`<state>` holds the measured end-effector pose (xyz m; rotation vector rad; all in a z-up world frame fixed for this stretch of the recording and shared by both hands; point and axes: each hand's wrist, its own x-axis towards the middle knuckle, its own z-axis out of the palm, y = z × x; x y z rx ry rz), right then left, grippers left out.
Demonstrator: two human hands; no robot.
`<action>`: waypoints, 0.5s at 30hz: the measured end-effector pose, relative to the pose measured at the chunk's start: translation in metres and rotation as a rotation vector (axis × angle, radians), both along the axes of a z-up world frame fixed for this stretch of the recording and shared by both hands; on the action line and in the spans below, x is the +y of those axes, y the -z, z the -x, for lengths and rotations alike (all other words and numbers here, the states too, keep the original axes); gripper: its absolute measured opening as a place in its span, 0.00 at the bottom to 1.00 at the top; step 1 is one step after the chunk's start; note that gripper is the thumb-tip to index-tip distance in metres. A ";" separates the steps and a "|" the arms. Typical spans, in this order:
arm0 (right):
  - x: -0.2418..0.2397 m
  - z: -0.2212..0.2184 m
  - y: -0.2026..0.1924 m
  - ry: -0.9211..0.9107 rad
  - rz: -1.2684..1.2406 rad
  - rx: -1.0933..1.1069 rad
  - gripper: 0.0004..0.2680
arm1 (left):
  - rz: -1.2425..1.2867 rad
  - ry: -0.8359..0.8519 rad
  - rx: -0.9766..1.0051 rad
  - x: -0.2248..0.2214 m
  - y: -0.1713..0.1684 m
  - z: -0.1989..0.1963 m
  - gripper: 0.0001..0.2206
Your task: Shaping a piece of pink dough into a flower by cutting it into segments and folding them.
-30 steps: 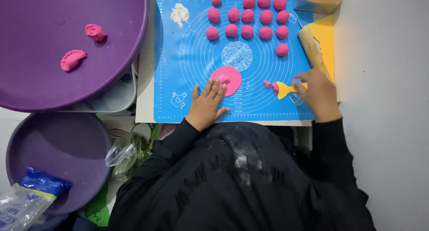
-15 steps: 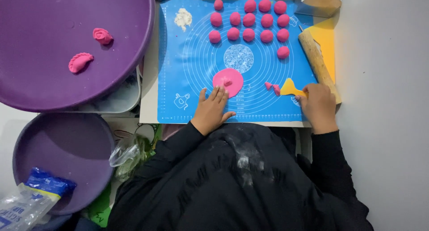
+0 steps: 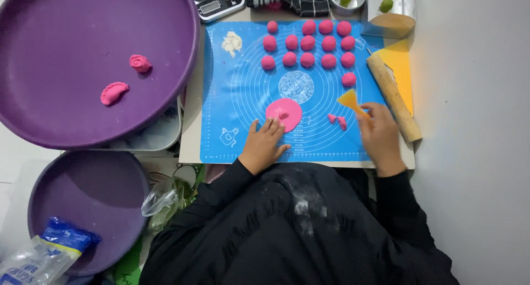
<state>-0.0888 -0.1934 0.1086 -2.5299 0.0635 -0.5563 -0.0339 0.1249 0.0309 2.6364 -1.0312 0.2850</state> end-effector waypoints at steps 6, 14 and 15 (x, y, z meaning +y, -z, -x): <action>0.054 -0.012 -0.015 -0.151 -0.275 -0.015 0.10 | 0.064 0.016 -0.067 -0.003 -0.005 -0.007 0.21; 0.076 -0.025 -0.011 -0.169 -0.615 -0.056 0.11 | 0.049 -0.010 -0.123 -0.015 0.007 -0.007 0.23; 0.079 -0.023 -0.014 -0.174 -0.636 -0.068 0.08 | 0.063 0.027 -0.149 -0.019 -0.003 -0.004 0.24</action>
